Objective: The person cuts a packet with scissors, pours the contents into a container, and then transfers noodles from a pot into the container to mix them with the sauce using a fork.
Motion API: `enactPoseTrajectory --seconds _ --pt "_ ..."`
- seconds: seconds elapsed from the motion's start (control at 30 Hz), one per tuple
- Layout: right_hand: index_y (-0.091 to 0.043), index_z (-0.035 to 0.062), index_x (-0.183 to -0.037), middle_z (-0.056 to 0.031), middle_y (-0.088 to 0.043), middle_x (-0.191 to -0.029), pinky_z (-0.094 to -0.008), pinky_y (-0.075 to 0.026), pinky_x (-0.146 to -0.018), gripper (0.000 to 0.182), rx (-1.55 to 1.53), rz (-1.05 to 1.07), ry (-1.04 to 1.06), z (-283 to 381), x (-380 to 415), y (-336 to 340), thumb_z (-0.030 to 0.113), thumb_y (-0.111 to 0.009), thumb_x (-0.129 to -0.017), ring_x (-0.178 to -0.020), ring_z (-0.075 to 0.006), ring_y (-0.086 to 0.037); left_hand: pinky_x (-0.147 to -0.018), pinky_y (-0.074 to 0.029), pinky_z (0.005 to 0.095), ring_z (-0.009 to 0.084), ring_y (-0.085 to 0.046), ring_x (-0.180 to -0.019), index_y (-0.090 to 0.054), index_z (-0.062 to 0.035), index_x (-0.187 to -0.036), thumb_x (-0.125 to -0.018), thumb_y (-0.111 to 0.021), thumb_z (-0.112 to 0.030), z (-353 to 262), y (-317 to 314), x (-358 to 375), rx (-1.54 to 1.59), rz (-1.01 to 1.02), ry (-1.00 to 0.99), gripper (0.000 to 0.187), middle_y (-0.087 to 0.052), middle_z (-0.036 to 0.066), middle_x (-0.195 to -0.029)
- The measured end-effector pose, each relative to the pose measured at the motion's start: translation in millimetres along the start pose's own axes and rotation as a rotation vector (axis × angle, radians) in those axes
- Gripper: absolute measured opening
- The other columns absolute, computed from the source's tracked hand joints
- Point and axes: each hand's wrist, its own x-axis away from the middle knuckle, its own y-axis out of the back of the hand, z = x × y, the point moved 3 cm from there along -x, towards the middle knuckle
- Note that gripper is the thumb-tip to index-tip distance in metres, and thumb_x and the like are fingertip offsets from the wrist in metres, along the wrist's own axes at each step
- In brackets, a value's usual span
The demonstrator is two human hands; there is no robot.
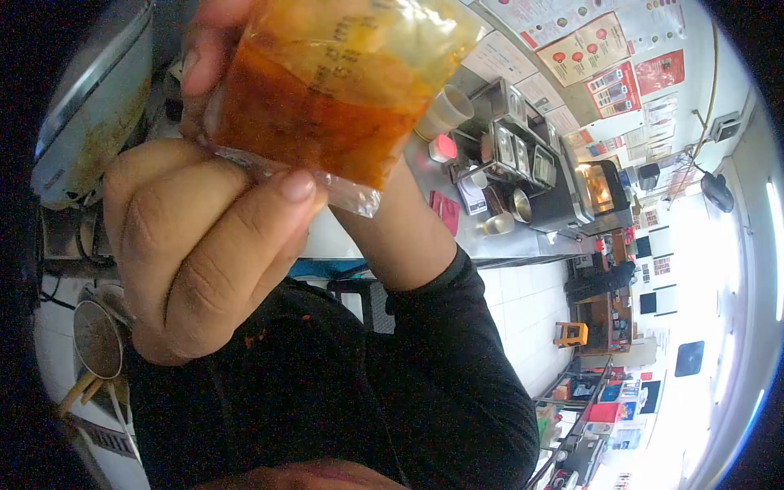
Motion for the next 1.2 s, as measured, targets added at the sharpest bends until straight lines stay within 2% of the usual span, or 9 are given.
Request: enactPoseTrajectory --seconds 0.37,0.6,0.8,1.07,1.2 --pt "-0.046 -0.0045 -0.122 -0.0191 -0.055 -0.107 -0.0282 -0.048 -0.078 0.05 0.028 -0.019 -0.023 -3.7 -2.8 10.0 0.031 -0.058 -0.088 -0.089 -0.0216 -0.057 -0.051 -0.042 0.0261 0.0188 -0.054 -0.065 -0.067 -0.0028 -0.089 -0.063 -0.077 -0.002 0.0 -4.3 7.0 -0.001 -0.128 0.018 0.028 -0.06 0.008 -0.077" --pt "-0.046 -0.0041 -0.123 -0.0192 -0.056 -0.108 -0.0295 -0.048 -0.079 0.053 0.027 -0.011 -0.036 -8.4 -6.2 16.4 0.035 -0.056 -0.089 -0.091 -0.022 -0.058 -0.056 -0.047 0.0298 0.0211 -0.055 -0.075 -0.063 -0.0071 -0.098 -0.067 -0.075 -0.004 3.5 -4.2 24.5 -0.096 -0.101 -0.059 0.033 -0.057 0.005 -0.087" --pt "-0.046 -0.0039 -0.124 -0.0192 -0.056 -0.109 -0.0307 -0.048 -0.08 0.056 0.021 -0.01 -0.042 -11.5 -7.4 22.2 0.039 -0.055 -0.089 -0.092 -0.0223 -0.058 -0.052 -0.045 0.0287 0.0202 -0.054 -0.069 -0.063 -0.0066 -0.093 -0.069 -0.075 -0.006 8.1 -7.2 27.4 -0.112 -0.198 -0.104 0.026 -0.056 0.005 -0.08" --pt "-0.045 -0.0035 -0.126 -0.0193 -0.057 -0.111 -0.0322 -0.049 -0.081 0.06 0.024 -0.019 -0.054 -15.5 -7.1 30.2 0.044 -0.053 -0.09 -0.093 -0.0228 -0.059 -0.046 -0.039 0.025 0.0174 -0.052 -0.059 -0.059 -0.0074 -0.079 -0.074 -0.072 -0.011 13.6 -18.6 25.4 -0.172 -0.428 -0.117 0.015 -0.055 0.004 -0.072" --pt "-0.045 -0.0033 -0.126 -0.0193 -0.058 -0.111 -0.0329 -0.049 -0.081 0.062 0.034 -0.024 -0.069 -14.3 -5.9 27.3 0.047 -0.052 -0.09 -0.094 -0.023 -0.059 -0.045 -0.038 0.0247 0.0166 -0.05 -0.057 -0.056 -0.0082 -0.077 -0.075 -0.071 -0.01 14.4 -17.6 24.4 -0.183 -0.434 -0.112 0.016 -0.054 0.003 -0.07"
